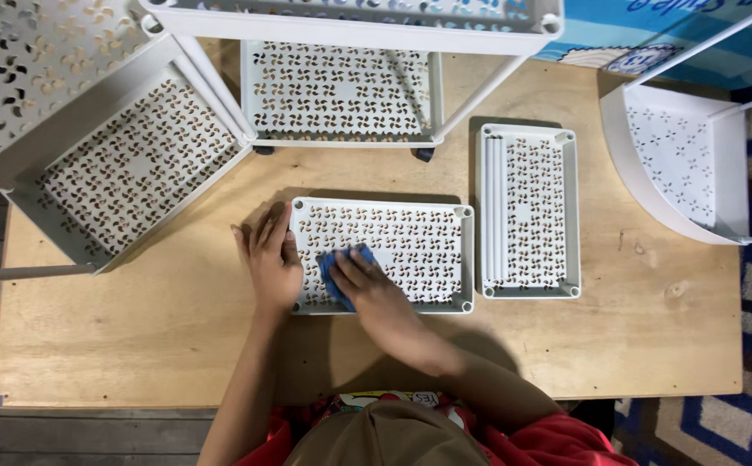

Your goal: The person assembles a white perforated plastic shelf by inserting four legs into the tray and then wipes the tray surface with a blue cloth. The person handles the tray and legs directly, then uses the cloth to clean the tray.

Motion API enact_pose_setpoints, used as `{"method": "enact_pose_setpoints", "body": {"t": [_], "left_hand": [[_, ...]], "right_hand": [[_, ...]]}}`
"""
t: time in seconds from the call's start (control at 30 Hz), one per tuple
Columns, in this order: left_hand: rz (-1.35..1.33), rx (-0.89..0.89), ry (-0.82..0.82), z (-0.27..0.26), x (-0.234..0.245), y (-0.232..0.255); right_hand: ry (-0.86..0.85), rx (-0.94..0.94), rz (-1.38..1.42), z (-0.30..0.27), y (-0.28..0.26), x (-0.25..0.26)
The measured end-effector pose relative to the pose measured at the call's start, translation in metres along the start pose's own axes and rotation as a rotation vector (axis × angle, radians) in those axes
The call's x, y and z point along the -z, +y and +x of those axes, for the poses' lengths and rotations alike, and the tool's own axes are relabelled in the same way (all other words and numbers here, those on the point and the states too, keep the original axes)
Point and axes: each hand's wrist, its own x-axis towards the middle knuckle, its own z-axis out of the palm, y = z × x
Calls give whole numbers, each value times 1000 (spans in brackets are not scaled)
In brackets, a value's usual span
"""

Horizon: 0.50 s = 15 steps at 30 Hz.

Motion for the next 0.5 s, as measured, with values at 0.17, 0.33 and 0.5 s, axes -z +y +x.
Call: {"method": "enact_pose_setpoints", "body": {"t": [0.17, 0.33, 0.5], "left_hand": [[-18, 18, -37, -1, -1, -4], [-29, -3, -45, 1, 2, -4], [-3, -6, -36, 2, 4, -1]], "right_hand": [[15, 28, -13, 9, -1, -1], [85, 84, 29, 58, 9, -13], [16, 230, 15, 46, -1, -11]]}}
